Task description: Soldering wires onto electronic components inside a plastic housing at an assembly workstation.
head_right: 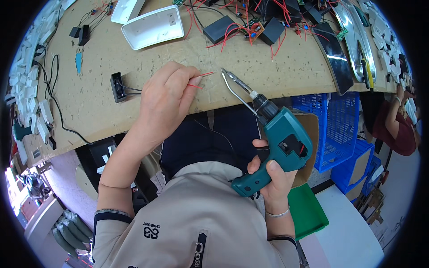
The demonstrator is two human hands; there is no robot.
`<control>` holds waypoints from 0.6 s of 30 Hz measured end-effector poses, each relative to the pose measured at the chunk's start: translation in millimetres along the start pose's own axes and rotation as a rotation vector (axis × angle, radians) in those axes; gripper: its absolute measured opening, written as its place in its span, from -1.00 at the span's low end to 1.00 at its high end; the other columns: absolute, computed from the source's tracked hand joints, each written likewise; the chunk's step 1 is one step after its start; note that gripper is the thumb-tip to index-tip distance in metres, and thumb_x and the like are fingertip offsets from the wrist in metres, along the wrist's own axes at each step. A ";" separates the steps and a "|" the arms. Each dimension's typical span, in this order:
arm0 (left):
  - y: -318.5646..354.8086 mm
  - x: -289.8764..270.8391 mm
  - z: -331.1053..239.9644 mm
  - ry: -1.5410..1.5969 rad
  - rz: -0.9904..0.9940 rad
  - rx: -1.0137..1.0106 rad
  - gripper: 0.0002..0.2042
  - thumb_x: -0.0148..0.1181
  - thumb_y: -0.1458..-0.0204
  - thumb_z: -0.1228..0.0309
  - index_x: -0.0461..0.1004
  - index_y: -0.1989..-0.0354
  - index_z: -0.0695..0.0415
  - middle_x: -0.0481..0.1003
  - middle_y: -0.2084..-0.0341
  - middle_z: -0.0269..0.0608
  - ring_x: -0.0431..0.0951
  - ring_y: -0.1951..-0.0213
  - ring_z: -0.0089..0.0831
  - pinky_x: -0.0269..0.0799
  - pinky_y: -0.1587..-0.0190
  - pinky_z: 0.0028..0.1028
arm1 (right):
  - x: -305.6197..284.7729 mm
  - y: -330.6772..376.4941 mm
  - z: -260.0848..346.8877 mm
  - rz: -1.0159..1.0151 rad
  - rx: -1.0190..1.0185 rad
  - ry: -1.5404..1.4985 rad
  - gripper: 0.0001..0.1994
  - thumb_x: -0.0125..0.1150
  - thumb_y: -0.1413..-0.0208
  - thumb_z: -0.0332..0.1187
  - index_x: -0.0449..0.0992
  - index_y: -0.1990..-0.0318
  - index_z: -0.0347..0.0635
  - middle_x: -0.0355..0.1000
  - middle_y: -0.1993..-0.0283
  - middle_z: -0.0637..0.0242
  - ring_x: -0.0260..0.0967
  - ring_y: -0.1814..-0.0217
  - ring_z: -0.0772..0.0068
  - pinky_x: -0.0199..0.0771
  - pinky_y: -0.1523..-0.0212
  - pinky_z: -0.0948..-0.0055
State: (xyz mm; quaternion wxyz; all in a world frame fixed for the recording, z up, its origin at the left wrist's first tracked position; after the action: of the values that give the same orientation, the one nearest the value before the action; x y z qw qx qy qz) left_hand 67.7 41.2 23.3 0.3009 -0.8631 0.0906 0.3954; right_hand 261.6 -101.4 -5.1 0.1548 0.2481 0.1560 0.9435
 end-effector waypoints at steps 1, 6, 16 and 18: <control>0.1 0.2 -0.2 0.001 0.000 0.000 -0.88 0.13 0.19 0.55 0.39 0.42 0.20 0.32 0.54 -0.14 0.42 0.44 -0.19 0.38 0.40 -0.31 | -1.1 0.2 1.0 -0.005 -0.009 0.013 -0.41 0.17 0.00 -0.34 0.08 -0.16 -0.35 0.35 0.04 -0.11 0.40 0.46 0.39 0.47 0.53 0.45; -3.6 1.0 -2.6 0.004 0.012 -0.003 -0.88 0.16 0.15 0.53 0.41 0.40 0.20 0.36 0.52 -0.14 0.43 0.44 -0.20 0.37 0.41 -0.33 | -1.7 1.3 5.6 0.002 -0.023 -0.009 -0.41 0.18 0.03 -0.38 0.09 -0.14 -0.40 0.34 0.06 -0.13 0.42 0.45 0.35 0.50 0.50 0.42; -0.9 -3.6 -6.3 0.037 0.055 0.031 -0.82 0.19 0.22 0.54 0.42 0.38 0.20 0.39 0.46 -0.12 0.42 0.40 -0.19 0.35 0.36 -0.30 | -43.8 -12.9 56.6 -0.096 -0.357 0.032 -0.42 0.15 -0.04 -0.29 0.10 -0.15 -0.38 0.31 0.00 -0.04 0.37 0.43 0.43 0.46 0.47 0.44; -1.0 -6.2 -4.0 -0.036 0.125 -0.036 -0.82 0.20 0.21 0.54 0.44 0.36 0.18 0.41 0.46 -0.15 0.42 0.41 -0.20 0.31 0.34 -0.32 | -72.4 -27.3 78.6 -0.136 -0.443 0.014 -0.46 0.09 -0.09 -0.30 0.09 -0.15 -0.38 0.29 -0.03 -0.02 0.34 0.40 0.46 0.45 0.44 0.46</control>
State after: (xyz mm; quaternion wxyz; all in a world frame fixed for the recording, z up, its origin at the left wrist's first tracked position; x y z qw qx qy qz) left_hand 66.5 39.2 30.3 0.2619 -0.8536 0.1316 0.4306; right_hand 368.1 -86.5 19.5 0.2675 0.1903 -0.0373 0.9438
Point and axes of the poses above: each hand's wrist, its own y-axis away from the middle knuckle, its own x-axis out of the palm, z = x × y, the point moved 6 cm from there along -y, towards the middle knuckle
